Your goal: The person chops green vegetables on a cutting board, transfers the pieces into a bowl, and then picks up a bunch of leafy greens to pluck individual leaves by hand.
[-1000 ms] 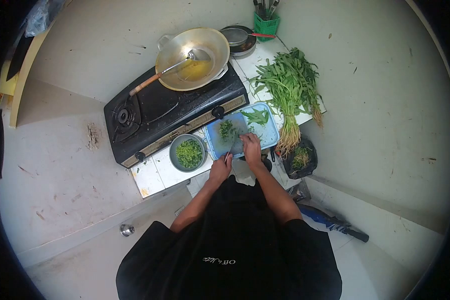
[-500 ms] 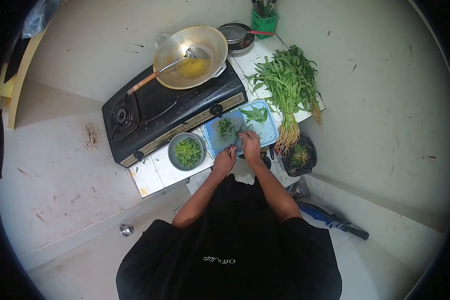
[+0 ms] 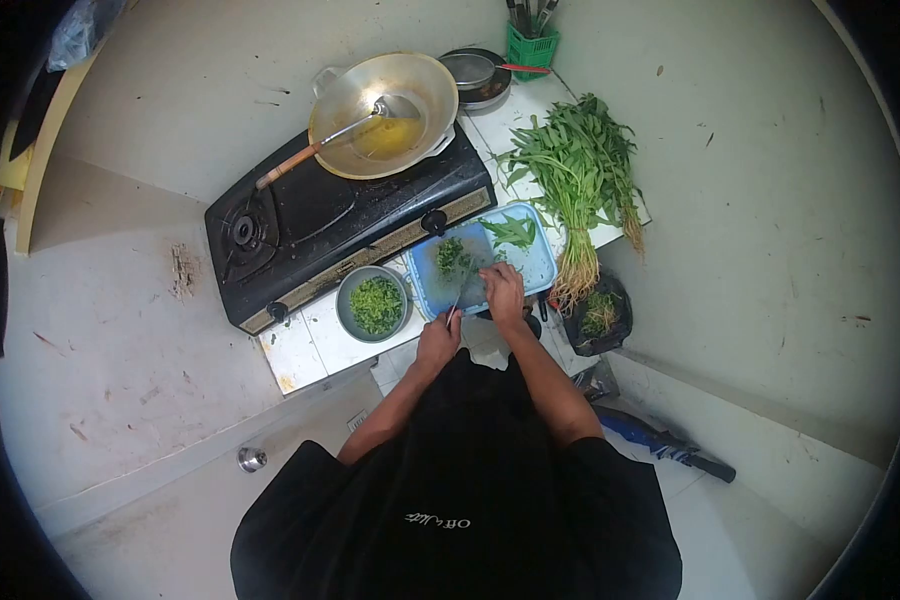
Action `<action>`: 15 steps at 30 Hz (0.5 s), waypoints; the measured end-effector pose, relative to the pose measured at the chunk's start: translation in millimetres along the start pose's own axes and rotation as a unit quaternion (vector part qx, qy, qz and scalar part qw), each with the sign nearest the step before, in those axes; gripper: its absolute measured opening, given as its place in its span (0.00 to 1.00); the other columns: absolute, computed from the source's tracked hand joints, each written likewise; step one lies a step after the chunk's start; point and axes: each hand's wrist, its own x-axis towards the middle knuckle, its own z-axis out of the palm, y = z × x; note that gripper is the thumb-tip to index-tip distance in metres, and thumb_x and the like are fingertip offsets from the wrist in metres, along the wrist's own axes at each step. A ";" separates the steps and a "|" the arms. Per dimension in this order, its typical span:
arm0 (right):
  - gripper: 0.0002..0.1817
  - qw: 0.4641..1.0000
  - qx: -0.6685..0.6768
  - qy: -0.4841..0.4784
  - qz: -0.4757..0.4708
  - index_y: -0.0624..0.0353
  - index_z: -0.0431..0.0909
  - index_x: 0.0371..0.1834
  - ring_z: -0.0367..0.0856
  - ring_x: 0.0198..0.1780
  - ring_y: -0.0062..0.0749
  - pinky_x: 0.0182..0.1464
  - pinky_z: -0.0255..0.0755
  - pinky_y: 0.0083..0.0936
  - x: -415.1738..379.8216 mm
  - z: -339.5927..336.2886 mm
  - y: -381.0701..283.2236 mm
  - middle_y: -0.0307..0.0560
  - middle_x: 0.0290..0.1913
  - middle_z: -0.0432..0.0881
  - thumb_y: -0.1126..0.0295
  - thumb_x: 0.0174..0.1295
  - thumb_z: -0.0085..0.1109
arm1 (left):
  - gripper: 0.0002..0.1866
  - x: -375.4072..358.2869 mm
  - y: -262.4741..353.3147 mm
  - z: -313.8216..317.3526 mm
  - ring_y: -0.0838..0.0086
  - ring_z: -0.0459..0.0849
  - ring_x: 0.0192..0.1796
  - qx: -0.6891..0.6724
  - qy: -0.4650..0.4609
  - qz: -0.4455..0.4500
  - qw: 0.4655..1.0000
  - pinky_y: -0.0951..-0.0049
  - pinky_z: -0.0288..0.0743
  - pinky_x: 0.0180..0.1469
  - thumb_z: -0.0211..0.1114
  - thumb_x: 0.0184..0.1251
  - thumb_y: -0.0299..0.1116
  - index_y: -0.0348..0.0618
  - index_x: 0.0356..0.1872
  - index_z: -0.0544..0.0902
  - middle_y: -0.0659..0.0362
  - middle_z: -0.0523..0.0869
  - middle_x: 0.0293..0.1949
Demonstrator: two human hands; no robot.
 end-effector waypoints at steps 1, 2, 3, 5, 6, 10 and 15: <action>0.07 1.000 -0.002 -0.001 -0.002 0.57 0.88 0.38 0.80 0.46 0.46 0.51 0.70 0.39 0.6 0.5 0.7 0.46 0.40 0.83 0.76 0.61 0.60 | 0.28 -0.7 2.6 0.7 0.35 0.86 0.39 -0.002 0.002 0.010 1.000 0.40 0.80 0.45 0.51 0.78 0.54 0.33 0.43 0.82 0.32 0.86 0.33; 0.07 1.000 -0.003 -0.003 -0.002 0.58 0.88 0.38 0.80 0.46 0.46 0.51 0.70 0.39 0.5 1.0 1.5 0.46 0.40 0.83 0.75 0.61 0.60 | 0.28 -1.7 5.1 1.6 0.34 0.86 0.39 -0.003 0.003 0.021 1.000 0.40 0.80 0.45 0.51 0.78 0.54 0.33 0.43 0.82 0.32 0.86 0.33; 0.07 1.000 -0.004 -0.003 -0.002 0.58 0.88 0.38 0.80 0.46 0.46 0.51 0.70 0.39 0.3 1.8 2.4 0.46 0.40 0.83 0.75 0.61 0.60 | 0.28 -1.6 5.3 4.3 0.34 0.86 0.39 -0.004 0.002 0.021 1.000 0.40 0.80 0.45 0.51 0.78 0.54 0.33 0.43 0.82 0.32 0.86 0.33; 0.07 1.000 0.006 0.013 -0.009 0.58 0.88 0.37 0.80 0.46 0.46 0.51 0.71 0.40 0.3 4.1 4.2 0.47 0.40 0.84 0.75 0.61 0.60 | 0.28 -0.6 5.5 9.6 0.33 0.85 0.39 -0.006 -0.007 0.023 1.000 0.39 0.79 0.45 0.51 0.78 0.54 0.33 0.43 0.82 0.32 0.85 0.33; 0.07 1.000 0.005 0.014 -0.008 0.58 0.88 0.37 0.80 0.46 0.46 0.51 0.71 0.40 0.6 4.0 3.6 0.47 0.40 0.84 0.75 0.61 0.60 | 0.28 -0.5 7.7 9.8 0.33 0.85 0.39 -0.005 -0.009 0.023 1.000 0.39 0.79 0.45 0.51 0.78 0.54 0.33 0.43 0.82 0.32 0.85 0.33; 0.06 1.000 0.011 0.022 -0.009 0.59 0.88 0.37 0.81 0.45 0.47 0.49 0.73 0.40 -0.1 4.6 3.1 0.47 0.39 0.84 0.76 0.60 0.61 | 0.28 8.5 13.3 15.6 0.34 0.86 0.39 0.009 0.010 0.021 1.000 0.40 0.80 0.44 0.51 0.78 0.54 0.33 0.43 0.82 0.32 0.86 0.33; 0.06 0.999 0.011 0.028 -0.011 0.60 0.87 0.36 0.81 0.44 0.48 0.48 0.74 0.40 -0.1 4.5 1.6 0.48 0.39 0.85 0.77 0.60 0.61 | 0.27 21.7 19.7 21.7 0.34 0.86 0.38 0.021 0.025 0.025 0.999 0.40 0.80 0.42 0.52 0.78 0.52 0.32 0.44 0.83 0.32 0.85 0.31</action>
